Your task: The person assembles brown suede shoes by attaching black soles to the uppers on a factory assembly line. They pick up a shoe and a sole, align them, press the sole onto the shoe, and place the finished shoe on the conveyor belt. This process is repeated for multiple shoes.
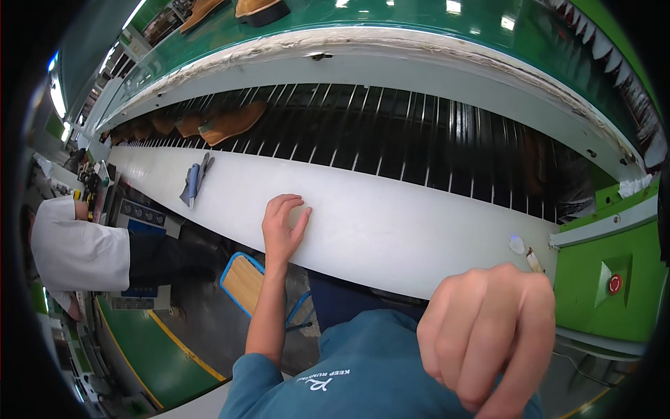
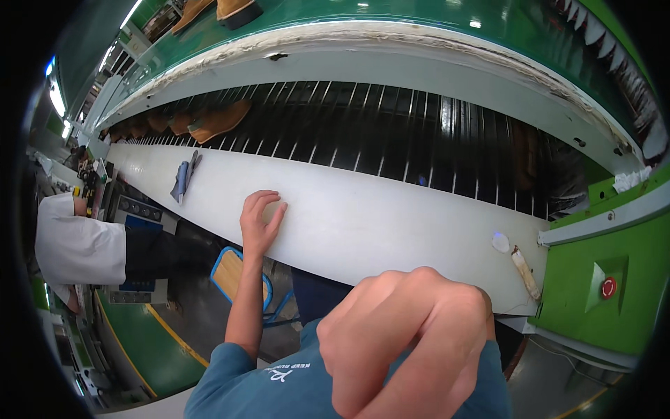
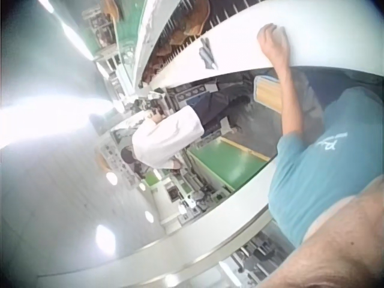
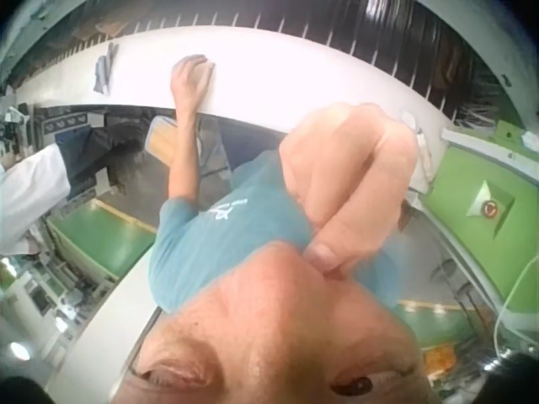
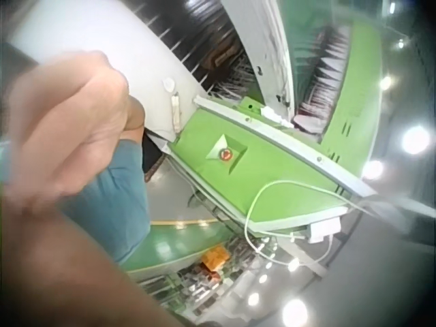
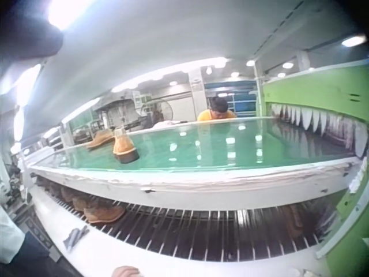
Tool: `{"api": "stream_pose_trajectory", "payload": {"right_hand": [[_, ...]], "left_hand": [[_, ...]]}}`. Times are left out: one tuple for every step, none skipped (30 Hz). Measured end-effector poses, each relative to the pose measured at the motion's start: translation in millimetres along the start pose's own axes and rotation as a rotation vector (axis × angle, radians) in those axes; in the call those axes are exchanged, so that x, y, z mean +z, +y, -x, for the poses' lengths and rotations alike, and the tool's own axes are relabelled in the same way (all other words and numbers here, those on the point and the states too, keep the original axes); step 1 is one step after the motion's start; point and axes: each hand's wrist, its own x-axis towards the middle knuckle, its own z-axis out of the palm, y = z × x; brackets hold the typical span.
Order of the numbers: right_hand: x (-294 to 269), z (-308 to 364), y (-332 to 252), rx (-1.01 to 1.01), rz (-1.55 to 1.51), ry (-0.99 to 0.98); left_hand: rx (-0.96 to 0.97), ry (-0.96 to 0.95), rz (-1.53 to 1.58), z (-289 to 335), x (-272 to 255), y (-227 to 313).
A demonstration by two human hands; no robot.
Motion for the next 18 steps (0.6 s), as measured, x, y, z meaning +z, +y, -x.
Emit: {"api": "stream_pose_trajectory", "payload": {"right_hand": [[-0.1, -1.7, 0.4, 0.007, 0.028, 0.013], [-0.7, -3.1, 0.4, 0.008, 0.051, 0.027], [0.6, -3.6, 1.3, 0.012, 0.074, 0.044], [1.6, -2.9, 1.8, 0.014, 0.107, 0.066], [3.2, -3.5, 2.5, 0.006, 0.148, 0.092], [5.1, -3.4, 2.1, -0.001, 0.188, 0.117], [4.6, -3.8, 2.2, 0.009, 0.192, 0.108], [3.7, -4.9, 3.0, 0.012, 0.202, 0.093], [-1.5, -4.5, -0.3, 0.052, 0.153, 0.036], [-1.2, -3.9, -0.3, 0.049, 0.150, 0.050], [-0.1, -2.9, -0.3, 0.047, 0.146, 0.065], [1.5, -1.7, -0.2, 0.046, 0.141, 0.079], [10.3, -2.2, 2.2, 0.029, 0.189, 0.179], [11.2, -1.5, 2.0, 0.017, 0.207, 0.201], [10.1, -1.2, 2.7, 0.013, 0.210, 0.195], [8.5, -1.0, 3.4, 0.008, 0.199, 0.180], [6.1, -0.9, 3.2, 0.005, 0.188, 0.167], [6.4, -0.7, 3.4, -0.002, 0.182, 0.157]], "left_hand": [[0.002, -0.002, 0.004, -0.4, 0.2, 0.3], [-0.002, -0.004, -0.004, 0.3, -0.4, 0.3], [-0.007, -0.006, -0.012, 1.1, -0.9, 0.4], [-0.008, -0.007, -0.019, 0.9, -0.4, 0.6], [-0.009, -0.006, -0.020, 0.9, -0.4, 0.8], [-0.011, -0.005, -0.022, 1.0, -0.9, 0.9], [-0.012, -0.005, -0.023, 1.0, -1.1, 0.9], [-0.013, -0.003, -0.020, 1.1, -1.0, 0.7], [-0.014, -0.002, -0.018, 1.2, -1.0, 0.5], [-0.013, 0.001, -0.017, 0.9, -0.5, 0.1], [-0.015, 0.000, -0.017, 1.0, 0.0, 0.0], [-0.016, -0.001, -0.018, 1.2, 0.5, 0.1], [-0.018, -0.004, -0.020, 1.3, 0.1, 0.3], [-0.016, -0.004, -0.019, 1.1, -0.2, 0.6], [-0.014, -0.004, -0.019, 0.6, -0.4, 0.9], [-0.012, -0.003, -0.019, 0.3, -0.8, 1.1], [-0.010, -0.003, -0.017, 0.2, -1.0, 1.2], [-0.008, -0.003, -0.014, 0.1, -1.2, 1.5]]}}
